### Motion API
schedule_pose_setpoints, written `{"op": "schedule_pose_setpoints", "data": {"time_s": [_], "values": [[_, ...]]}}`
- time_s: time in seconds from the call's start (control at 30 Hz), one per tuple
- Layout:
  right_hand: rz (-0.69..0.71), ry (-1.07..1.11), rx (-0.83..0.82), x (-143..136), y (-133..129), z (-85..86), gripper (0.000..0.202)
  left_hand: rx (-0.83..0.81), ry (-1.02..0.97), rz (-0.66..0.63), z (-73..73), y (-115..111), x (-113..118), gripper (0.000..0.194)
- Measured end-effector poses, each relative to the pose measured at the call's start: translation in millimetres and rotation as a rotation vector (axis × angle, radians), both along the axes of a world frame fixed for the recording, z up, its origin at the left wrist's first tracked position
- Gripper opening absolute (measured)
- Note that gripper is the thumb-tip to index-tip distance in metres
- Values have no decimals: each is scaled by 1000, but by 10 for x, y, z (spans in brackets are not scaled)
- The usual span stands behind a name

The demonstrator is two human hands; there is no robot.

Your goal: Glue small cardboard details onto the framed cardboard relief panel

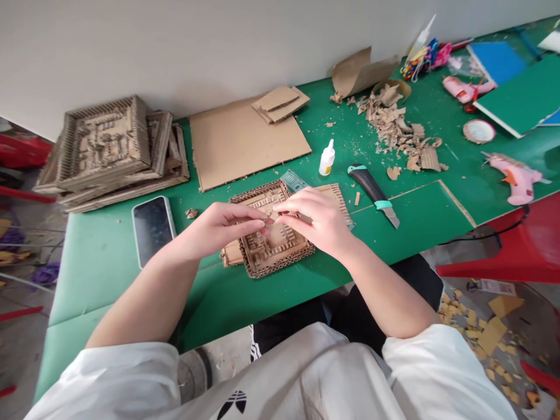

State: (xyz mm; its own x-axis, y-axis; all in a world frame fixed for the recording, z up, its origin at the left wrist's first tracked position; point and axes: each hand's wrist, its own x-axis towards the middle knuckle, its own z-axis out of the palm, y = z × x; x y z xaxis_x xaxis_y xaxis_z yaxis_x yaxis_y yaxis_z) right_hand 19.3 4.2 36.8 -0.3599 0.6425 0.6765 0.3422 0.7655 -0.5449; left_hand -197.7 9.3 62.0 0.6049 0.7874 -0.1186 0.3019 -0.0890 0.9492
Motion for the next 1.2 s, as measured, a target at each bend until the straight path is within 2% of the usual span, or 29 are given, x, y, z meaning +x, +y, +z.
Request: {"op": "schedule_pose_setpoints", "data": {"time_s": [0.23, 0.37, 0.67, 0.87, 1.07, 1.2], "values": [[-4, 13, -78, -35, -58, -2, 14, 32, 3, -56, 42, -11, 11, 22], [-46, -31, -5, -62, -93, 15, 21, 8, -2, -66, 45, -27, 21, 21], [-30, -64, 76, -106, -129, 18, 29, -67, -129, 91, -29, -54, 63, 21], [-83, -36, 67, -99, -145, -13, 28, -75, -106, 53, -42, -71, 72, 24], [-52, 12, 42, -95, -156, -28, 26, -100, -91, 15, 0, -81, 78, 25], [33, 42, -31, -30, -152, -12, 35, -106, -80, 18, 0, -72, 63, 27]]}}
